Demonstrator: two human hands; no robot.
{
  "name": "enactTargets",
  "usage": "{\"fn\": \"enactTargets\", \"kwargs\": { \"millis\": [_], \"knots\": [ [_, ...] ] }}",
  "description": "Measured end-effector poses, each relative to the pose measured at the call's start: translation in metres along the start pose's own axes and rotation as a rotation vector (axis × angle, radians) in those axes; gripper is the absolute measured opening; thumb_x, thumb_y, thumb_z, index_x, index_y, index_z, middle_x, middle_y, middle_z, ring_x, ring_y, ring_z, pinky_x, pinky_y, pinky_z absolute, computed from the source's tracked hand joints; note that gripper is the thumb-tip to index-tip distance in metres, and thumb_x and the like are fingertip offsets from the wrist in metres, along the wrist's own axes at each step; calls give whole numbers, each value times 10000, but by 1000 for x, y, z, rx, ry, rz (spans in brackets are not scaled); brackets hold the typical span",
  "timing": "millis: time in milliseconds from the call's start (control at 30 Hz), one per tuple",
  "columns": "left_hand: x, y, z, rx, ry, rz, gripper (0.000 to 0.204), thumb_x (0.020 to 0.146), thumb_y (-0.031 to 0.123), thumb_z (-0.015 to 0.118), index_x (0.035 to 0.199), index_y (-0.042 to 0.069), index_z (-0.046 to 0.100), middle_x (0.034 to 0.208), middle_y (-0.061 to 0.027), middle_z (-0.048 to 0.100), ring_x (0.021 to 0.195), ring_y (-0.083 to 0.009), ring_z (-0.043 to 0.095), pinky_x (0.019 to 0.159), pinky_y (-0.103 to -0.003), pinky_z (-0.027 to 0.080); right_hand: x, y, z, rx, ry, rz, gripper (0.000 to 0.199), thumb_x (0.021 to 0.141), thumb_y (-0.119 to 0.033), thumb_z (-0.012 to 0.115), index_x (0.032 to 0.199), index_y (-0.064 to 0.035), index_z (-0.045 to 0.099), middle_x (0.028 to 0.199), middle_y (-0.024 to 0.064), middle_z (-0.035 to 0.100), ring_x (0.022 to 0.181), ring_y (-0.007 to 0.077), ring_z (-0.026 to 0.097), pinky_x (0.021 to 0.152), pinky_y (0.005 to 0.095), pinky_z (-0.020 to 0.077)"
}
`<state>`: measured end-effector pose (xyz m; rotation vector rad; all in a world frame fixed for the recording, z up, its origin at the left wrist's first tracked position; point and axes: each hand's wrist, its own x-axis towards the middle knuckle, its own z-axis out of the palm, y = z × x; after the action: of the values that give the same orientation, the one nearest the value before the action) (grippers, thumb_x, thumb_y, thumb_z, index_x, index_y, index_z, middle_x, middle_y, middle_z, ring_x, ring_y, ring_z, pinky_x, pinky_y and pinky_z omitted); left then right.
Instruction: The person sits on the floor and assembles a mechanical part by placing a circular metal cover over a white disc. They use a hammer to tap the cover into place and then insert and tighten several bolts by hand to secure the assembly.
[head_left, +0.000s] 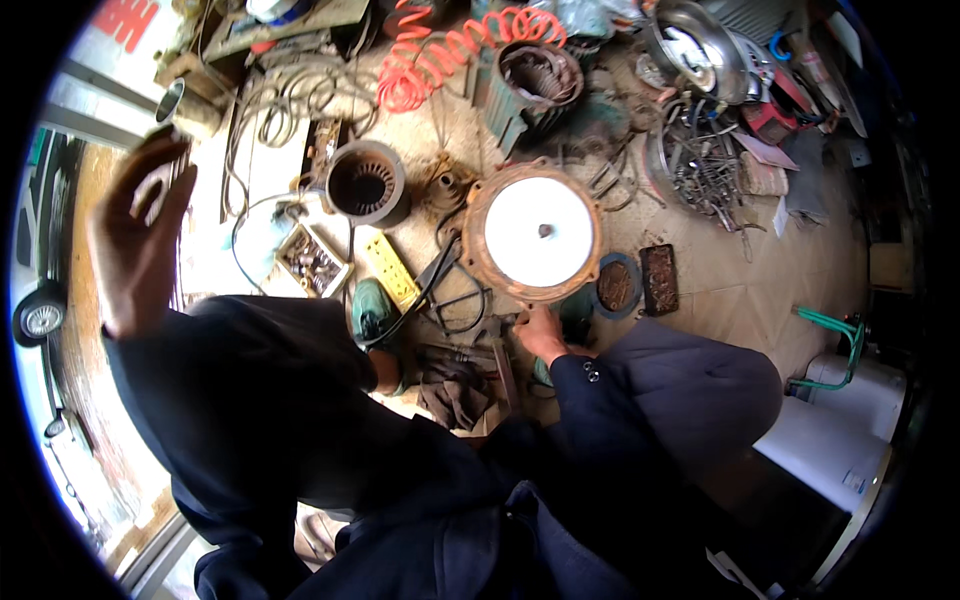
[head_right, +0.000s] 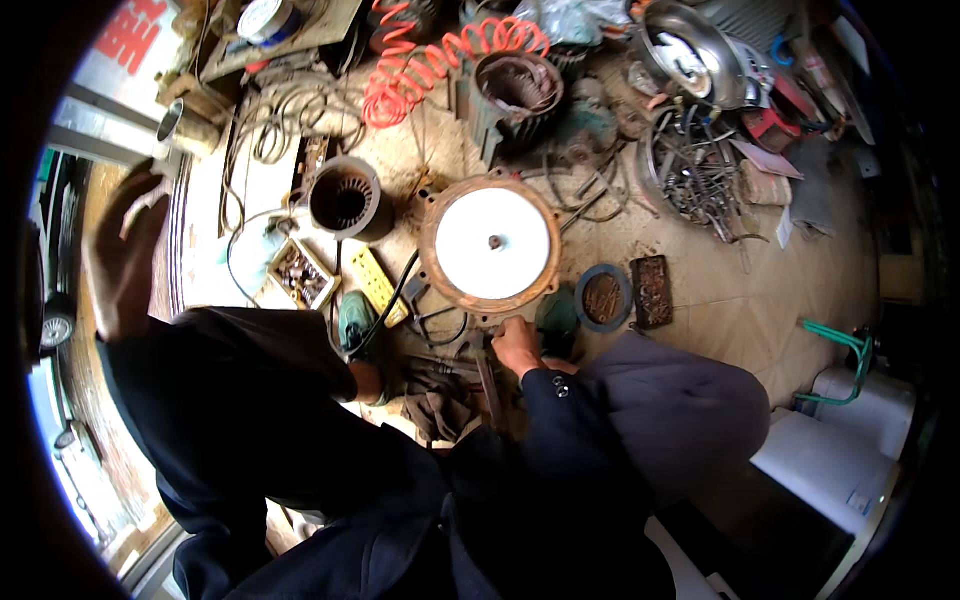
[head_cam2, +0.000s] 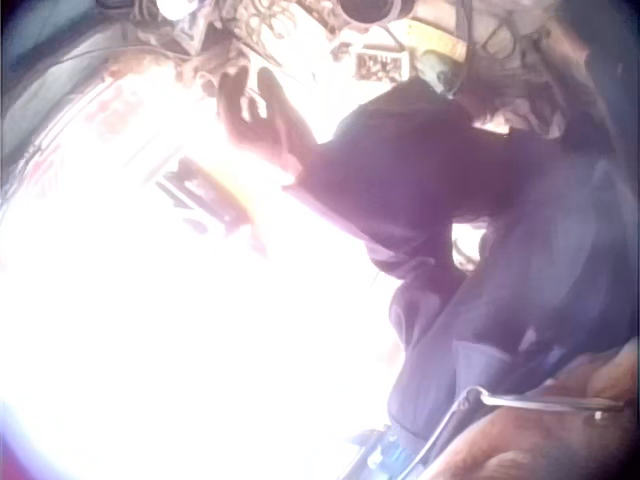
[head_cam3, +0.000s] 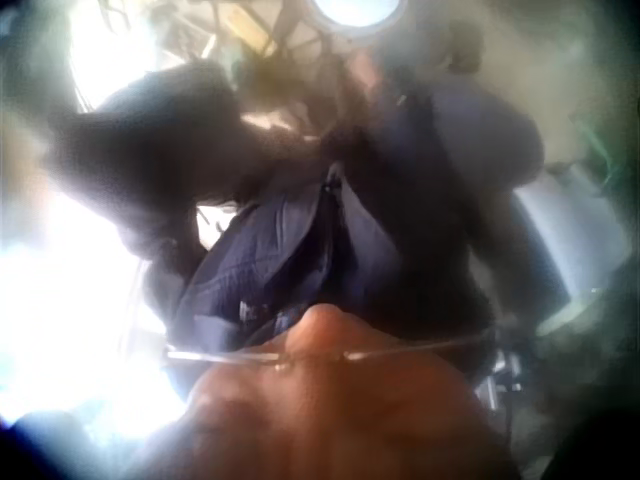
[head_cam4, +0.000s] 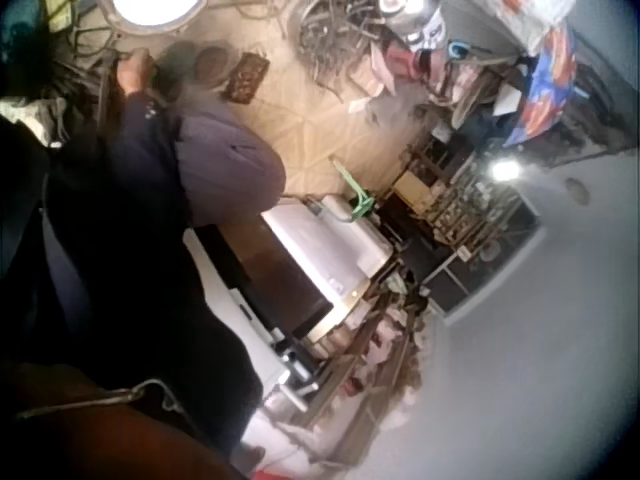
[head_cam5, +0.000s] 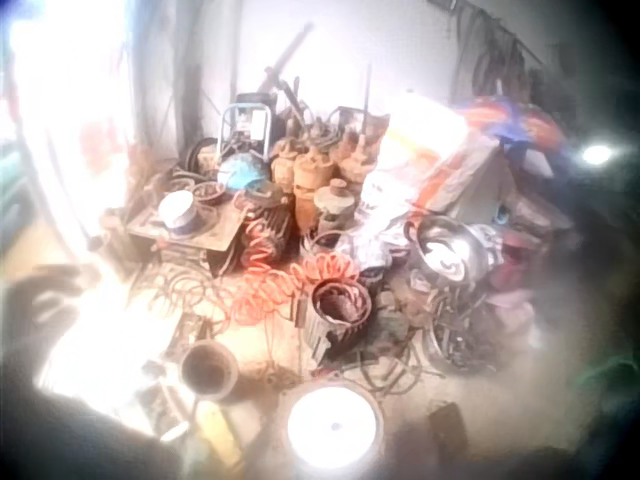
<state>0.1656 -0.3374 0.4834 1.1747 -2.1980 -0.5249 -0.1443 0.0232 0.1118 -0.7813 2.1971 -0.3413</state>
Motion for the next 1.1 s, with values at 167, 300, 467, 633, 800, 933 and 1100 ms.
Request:
{"fn": "enactTargets", "kwargs": {
  "millis": [167,300,467,633,800,933,1100],
  "knots": [
    [-4,9,-6,283,-1,-41,324,998,290,767,1254,92,754,1445,-132,661,1346,-289,626,1155,-443,497,27,54,49,-149,100,-138,292,911,-258,664,1120,-77,758,1181,163,760,1149,344,692,1038,461,504],
    [2,3,1,388,-39,-21,363,1014,308,743,1306,93,718,1492,-134,623,1376,-311,605,1170,-458,490,29,81,62,-309,-20,-108,457,1031,-279,539,1399,-30,646,1461,204,634,1333,412,584,1168,456,411],
    [0,3,2,394,-64,-13,376,1013,328,742,1312,100,714,1496,-137,619,1387,-312,597,1172,-455,488,5,29,52,-190,-59,-13,262,926,-250,682,1059,-28,724,1097,233,742,1095,437,692,951,529,534],
    [-8,9,-14,426,-98,-84,366,1018,323,732,1310,102,715,1493,-138,621,1391,-319,594,1180,-489,477,-31,-13,68,-282,-374,-337,149,890,-161,668,894,-14,694,935,225,720,942,468,701,807,553,555],
    [-10,31,-4,200,-87,-23,278,962,160,760,1218,57,742,1443,-160,653,1361,-319,613,1187,-477,465,-57,-2,92,-539,-380,-713,88,860,-60,632,842,-27,712,863,253,711,839,413,745,697,484,597],
    [-14,40,-13,184,-45,-84,291,933,167,776,1191,38,740,1424,-186,651,1343,-336,617,1170,-474,467,-65,-13,104,-691,-418,-732,107,847,-57,653,875,-12,746,865,240,730,807,379,760,662,460,608],
    [-8,41,-9,147,3,-138,247,903,112,760,1124,4,744,1384,-193,670,1293,-329,643,1115,-439,482,-55,-3,107,-604,-451,-655,110,845,-74,668,884,-23,756,869,239,738,810,393,761,675,487,610]
  ]
}}
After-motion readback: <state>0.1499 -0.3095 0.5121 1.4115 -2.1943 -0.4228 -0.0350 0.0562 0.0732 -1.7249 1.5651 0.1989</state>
